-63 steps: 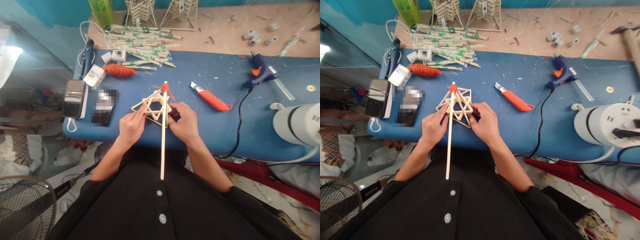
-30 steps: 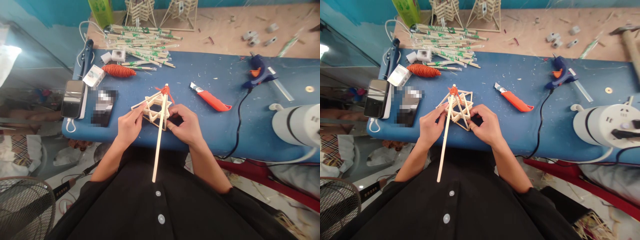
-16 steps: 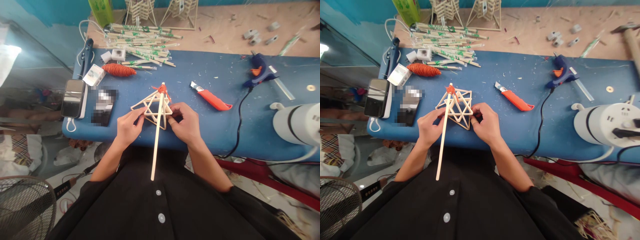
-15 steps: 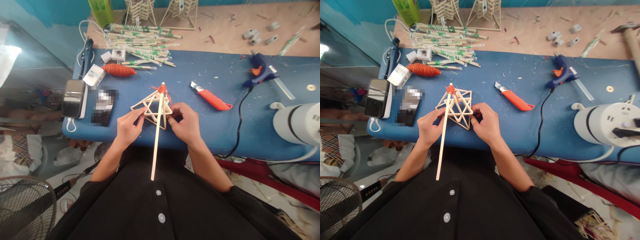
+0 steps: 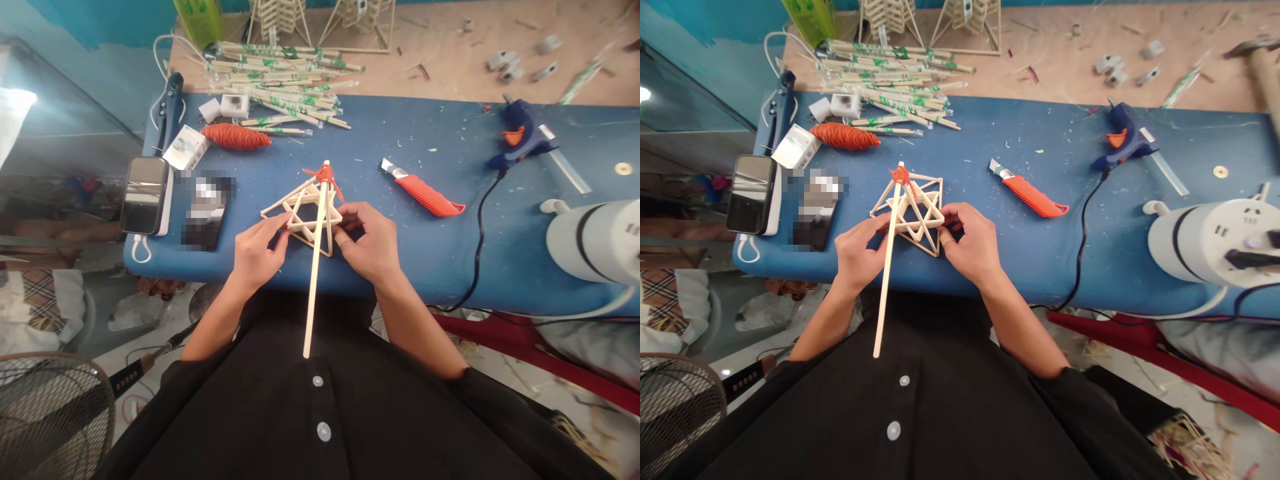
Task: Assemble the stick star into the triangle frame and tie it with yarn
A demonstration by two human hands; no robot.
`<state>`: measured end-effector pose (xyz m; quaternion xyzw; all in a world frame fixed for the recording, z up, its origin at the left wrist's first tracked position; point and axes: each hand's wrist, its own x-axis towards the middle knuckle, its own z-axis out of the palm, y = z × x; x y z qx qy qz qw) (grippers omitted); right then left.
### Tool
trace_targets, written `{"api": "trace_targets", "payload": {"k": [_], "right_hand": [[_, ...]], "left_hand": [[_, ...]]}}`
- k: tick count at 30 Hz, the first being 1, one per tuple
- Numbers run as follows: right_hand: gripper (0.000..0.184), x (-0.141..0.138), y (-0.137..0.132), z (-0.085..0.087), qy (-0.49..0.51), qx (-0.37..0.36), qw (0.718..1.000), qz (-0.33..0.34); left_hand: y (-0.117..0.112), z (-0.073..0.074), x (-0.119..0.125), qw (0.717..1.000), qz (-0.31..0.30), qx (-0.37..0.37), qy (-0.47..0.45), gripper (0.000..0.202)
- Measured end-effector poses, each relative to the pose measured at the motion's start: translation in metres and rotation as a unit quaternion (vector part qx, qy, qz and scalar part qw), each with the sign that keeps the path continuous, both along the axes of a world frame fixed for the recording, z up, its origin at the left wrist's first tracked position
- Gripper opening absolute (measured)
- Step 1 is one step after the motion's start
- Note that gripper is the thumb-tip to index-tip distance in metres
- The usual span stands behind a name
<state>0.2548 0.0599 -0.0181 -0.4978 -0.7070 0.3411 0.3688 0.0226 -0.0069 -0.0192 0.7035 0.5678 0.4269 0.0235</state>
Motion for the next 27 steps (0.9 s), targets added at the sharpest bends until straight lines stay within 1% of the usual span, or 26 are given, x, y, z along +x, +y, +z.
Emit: {"api": "trace_targets", "payload": {"k": [3, 8, 14, 16, 18, 19, 21, 22, 24, 26, 27], "right_hand": [[0.018, 0.000, 0.000, 0.000, 0.001, 0.010, 1.000, 0.003], [0.020, 0.000, -0.001, -0.002, 0.004, 0.024, 1.000, 0.006], [0.026, 0.002, 0.000, -0.005, 0.020, 0.015, 1.000, 0.007], [0.027, 0.004, -0.003, -0.004, 0.034, 0.009, 0.999, -0.016], [0.023, 0.009, -0.009, -0.002, 0.033, 0.024, 0.999, -0.035], [0.019, 0.011, -0.014, 0.000, 0.024, 0.042, 0.998, -0.033], [0.011, 0.014, -0.024, 0.003, -0.002, 0.086, 0.996, -0.003], [0.011, 0.015, -0.030, 0.004, -0.016, 0.108, 0.994, 0.016], [0.016, 0.015, -0.039, 0.004, -0.041, 0.141, 0.988, 0.043], [0.023, 0.014, -0.045, 0.003, -0.061, 0.148, 0.986, 0.047], [0.027, 0.013, -0.046, 0.002, -0.066, 0.140, 0.987, 0.039]], "left_hand": [[-0.001, 0.000, 0.000, 1.000, 0.011, -0.012, 0.015, 0.026], [0.001, 0.002, 0.001, 1.000, -0.016, 0.021, -0.015, 0.028], [0.000, 0.005, 0.006, 0.999, -0.013, 0.044, -0.026, 0.031], [-0.002, 0.008, 0.005, 0.998, 0.005, 0.052, -0.025, 0.028], [-0.003, 0.011, 0.001, 0.998, 0.035, 0.058, -0.020, 0.022], [-0.003, 0.012, -0.002, 0.997, 0.050, 0.058, -0.018, 0.020], [-0.002, 0.013, -0.009, 0.996, 0.076, 0.052, -0.016, 0.018], [0.000, 0.013, -0.012, 0.995, 0.083, 0.044, -0.014, 0.020], [0.003, 0.012, -0.018, 0.996, 0.083, 0.021, -0.007, 0.028], [0.006, 0.011, -0.022, 0.998, 0.063, -0.005, -0.004, 0.040], [0.006, 0.010, -0.023, 0.999, 0.048, -0.018, -0.007, 0.047]]}}
